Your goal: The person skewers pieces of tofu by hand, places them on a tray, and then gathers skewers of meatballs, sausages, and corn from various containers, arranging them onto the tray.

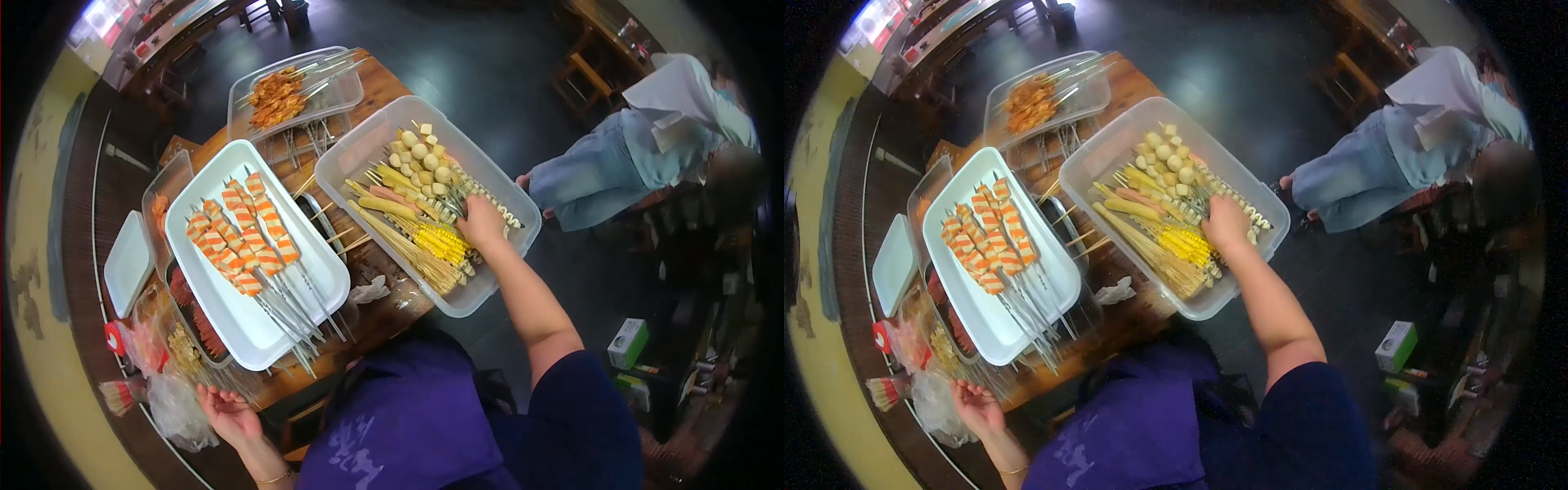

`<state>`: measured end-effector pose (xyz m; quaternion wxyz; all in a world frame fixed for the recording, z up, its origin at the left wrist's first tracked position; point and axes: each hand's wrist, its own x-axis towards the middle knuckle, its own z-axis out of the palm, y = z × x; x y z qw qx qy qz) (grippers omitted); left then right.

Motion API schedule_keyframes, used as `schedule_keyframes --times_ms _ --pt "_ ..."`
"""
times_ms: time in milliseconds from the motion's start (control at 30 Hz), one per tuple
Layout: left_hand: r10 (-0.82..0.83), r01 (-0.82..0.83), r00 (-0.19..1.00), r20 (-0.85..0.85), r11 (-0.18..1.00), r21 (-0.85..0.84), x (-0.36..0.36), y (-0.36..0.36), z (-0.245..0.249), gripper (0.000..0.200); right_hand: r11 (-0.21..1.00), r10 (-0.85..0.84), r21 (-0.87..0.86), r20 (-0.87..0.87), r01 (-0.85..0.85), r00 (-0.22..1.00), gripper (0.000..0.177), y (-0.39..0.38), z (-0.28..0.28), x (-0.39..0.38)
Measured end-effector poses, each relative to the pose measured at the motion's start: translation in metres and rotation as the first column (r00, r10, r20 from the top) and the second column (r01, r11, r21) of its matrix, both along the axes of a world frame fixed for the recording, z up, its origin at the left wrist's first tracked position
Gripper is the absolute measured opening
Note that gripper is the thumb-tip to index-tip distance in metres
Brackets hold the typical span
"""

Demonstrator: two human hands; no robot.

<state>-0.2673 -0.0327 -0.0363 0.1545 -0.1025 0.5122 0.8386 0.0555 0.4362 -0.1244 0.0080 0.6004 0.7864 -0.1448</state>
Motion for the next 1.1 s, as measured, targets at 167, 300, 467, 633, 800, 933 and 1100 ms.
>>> schedule_keyframes --times_ms 167,300,467,633,800,933,1100 --pt "0.029 -0.028 0.999 -0.027 0.999 0.038 0.009 0.01 0.001 0.028 0.995 0.017 0.1 0.018 -0.019 1.0 0.037 -0.006 -0.006 -0.006" --pt "0.07 -0.07 0.998 0.006 0.994 0.078 0.013 0.001 -0.008 0.028 0.999 -0.004 0.043 0.012 0.003 1.0 0.036 0.0 -0.004 -0.011" --pt "0.08 -0.081 0.997 0.014 0.992 0.1 0.022 -0.014 -0.011 0.028 0.998 -0.055 -0.01 -0.022 0.055 0.998 0.03 0.008 -0.012 -0.014" --pt "0.072 -0.075 0.997 0.03 0.99 0.122 0.022 -0.026 -0.016 0.026 0.996 -0.079 -0.049 0.02 0.08 0.997 0.031 0.009 -0.002 -0.026" --pt "0.085 -0.086 0.996 0.017 0.988 0.129 0.022 -0.035 -0.01 0.025 0.997 0.056 -0.044 -0.099 -0.06 0.994 0.026 0.035 0.005 -0.025" --pt "0.104 -0.11 0.994 0.044 0.983 0.144 0.025 -0.038 -0.011 0.025 0.982 0.103 -0.14 -0.185 -0.13 0.977 0.026 0.043 0.003 -0.019" --pt "0.09 -0.097 0.994 0.055 0.983 0.155 0.025 -0.048 -0.018 0.024 0.993 0.032 -0.102 -0.205 -0.054 0.978 0.031 0.015 -0.025 -0.017"
